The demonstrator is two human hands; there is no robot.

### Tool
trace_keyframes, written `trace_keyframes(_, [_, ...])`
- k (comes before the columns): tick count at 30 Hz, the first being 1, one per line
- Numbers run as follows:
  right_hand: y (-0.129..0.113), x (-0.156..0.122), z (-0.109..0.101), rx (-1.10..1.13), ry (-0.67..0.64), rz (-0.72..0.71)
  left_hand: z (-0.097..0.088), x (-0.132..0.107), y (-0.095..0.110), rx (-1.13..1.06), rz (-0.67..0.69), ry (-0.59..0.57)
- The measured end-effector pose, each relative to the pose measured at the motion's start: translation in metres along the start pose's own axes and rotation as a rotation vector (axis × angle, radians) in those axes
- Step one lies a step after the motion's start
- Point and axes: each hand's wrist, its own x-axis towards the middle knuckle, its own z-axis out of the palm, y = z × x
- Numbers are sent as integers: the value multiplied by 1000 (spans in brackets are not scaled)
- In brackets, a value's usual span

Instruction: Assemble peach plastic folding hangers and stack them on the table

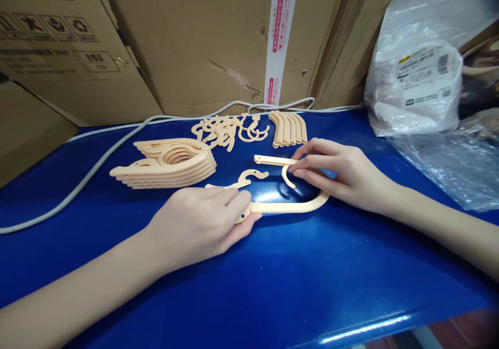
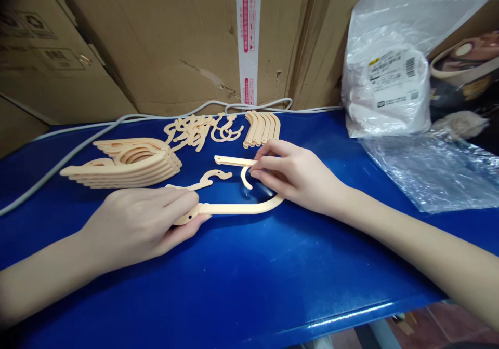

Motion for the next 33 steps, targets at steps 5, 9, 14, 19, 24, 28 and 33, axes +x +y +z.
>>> trace_keyframes(5, [3,0,1,-10,-21,34,0,1,0,6,-17,-27])
trace_keyframes(9, [5,-1,2,-27,-44,56,0,1,0,-8,-35,-20])
trace_keyframes(14, [8,-1,2,-35,-59,60,-1,-1,-1,-98,-18,-47])
trace_keyframes(19, [8,-2,3,-61,-81,47,2,0,-2,-243,60,-105])
trace_keyframes(24, [6,-2,3,-52,-52,48,4,1,-3,-313,135,-112])
trace_keyframes(28, [8,-2,4,-31,-38,70,3,0,-3,-272,171,-73])
trace_keyframes(33, [11,-2,4,1,-1,96,7,-4,-2,-293,150,-38])
